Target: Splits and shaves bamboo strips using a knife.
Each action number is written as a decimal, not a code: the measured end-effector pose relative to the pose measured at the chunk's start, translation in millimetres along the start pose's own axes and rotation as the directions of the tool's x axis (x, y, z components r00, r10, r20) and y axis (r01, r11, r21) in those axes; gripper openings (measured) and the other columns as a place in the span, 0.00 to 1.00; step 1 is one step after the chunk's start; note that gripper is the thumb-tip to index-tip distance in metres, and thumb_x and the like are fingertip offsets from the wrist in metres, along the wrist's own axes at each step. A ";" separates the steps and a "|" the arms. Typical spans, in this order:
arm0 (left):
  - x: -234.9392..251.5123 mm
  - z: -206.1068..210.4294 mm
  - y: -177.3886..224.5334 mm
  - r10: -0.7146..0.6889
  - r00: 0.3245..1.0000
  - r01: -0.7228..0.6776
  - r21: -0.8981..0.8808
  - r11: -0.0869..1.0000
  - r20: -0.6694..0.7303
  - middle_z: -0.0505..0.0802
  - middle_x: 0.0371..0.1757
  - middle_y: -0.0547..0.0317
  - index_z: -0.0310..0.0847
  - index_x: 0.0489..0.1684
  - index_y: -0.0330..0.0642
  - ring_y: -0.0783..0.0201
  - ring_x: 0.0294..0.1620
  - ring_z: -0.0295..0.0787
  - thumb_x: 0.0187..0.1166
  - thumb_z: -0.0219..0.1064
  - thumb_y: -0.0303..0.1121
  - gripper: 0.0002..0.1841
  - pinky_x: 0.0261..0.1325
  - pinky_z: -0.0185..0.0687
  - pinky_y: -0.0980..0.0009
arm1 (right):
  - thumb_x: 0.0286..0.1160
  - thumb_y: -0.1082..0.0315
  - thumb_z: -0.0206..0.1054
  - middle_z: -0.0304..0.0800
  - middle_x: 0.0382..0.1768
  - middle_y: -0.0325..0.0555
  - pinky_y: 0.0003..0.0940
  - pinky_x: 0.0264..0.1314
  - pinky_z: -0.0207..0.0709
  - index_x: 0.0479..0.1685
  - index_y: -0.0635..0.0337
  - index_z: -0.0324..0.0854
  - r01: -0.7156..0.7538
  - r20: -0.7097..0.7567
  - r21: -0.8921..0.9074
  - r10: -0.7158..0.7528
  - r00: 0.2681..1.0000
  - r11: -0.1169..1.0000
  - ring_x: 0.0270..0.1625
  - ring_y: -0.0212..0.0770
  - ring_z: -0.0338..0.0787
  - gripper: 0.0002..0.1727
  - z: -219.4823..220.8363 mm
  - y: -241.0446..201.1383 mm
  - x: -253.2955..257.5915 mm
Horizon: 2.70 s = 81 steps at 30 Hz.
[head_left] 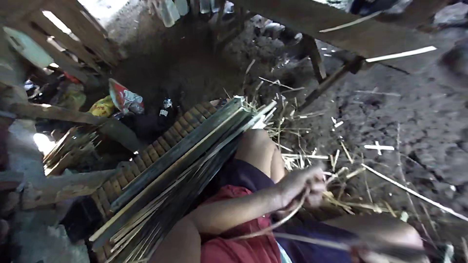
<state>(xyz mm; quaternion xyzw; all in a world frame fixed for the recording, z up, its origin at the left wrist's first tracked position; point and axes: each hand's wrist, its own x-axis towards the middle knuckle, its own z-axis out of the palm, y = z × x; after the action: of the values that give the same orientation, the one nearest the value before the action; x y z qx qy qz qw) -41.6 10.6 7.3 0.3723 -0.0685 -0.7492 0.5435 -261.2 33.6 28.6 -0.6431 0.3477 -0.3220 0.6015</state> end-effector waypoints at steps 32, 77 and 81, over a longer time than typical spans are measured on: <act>8.1 -33.0 9.0 0.361 0.796 -0.384 0.056 0.922 -0.486 0.65 0.06 0.78 0.62 0.15 0.59 0.80 0.06 0.59 0.95 0.29 0.52 0.30 0.14 0.60 0.83 | 0.83 0.53 0.65 0.85 0.26 0.14 0.07 0.33 0.75 0.37 0.40 0.87 -0.165 0.298 0.330 0.063 0.952 0.930 0.29 0.09 0.81 0.09 1.5 24.9 -26.1; -57.5 -150.0 67.2 0.331 0.897 -0.266 0.241 0.934 -0.292 0.65 0.04 0.76 0.64 0.06 0.58 0.79 0.03 0.58 0.91 0.32 0.62 0.36 0.08 0.58 0.82 | 0.77 0.49 0.70 0.87 0.20 0.20 0.12 0.25 0.78 0.31 0.35 0.91 -0.457 0.053 0.344 0.469 0.881 0.820 0.20 0.17 0.82 0.09 -29.6 34.9 -62.9; -63.7 -151.8 91.4 0.332 0.903 -0.258 0.272 0.927 -0.274 0.65 0.03 0.78 0.67 0.05 0.58 0.81 0.02 0.59 0.91 0.28 0.61 0.38 0.06 0.57 0.82 | 0.84 0.67 0.52 0.79 0.12 0.29 0.14 0.17 0.72 0.25 0.48 0.78 -0.558 -0.287 0.324 0.641 0.712 0.764 0.12 0.22 0.75 0.17 -87.9 25.1 -49.1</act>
<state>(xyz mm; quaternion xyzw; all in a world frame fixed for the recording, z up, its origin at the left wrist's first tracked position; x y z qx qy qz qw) 132.5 75.0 -23.8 0.5324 -0.1227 -0.5756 0.6084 -362.9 25.3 9.8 -0.3503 0.6116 -0.2619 0.6593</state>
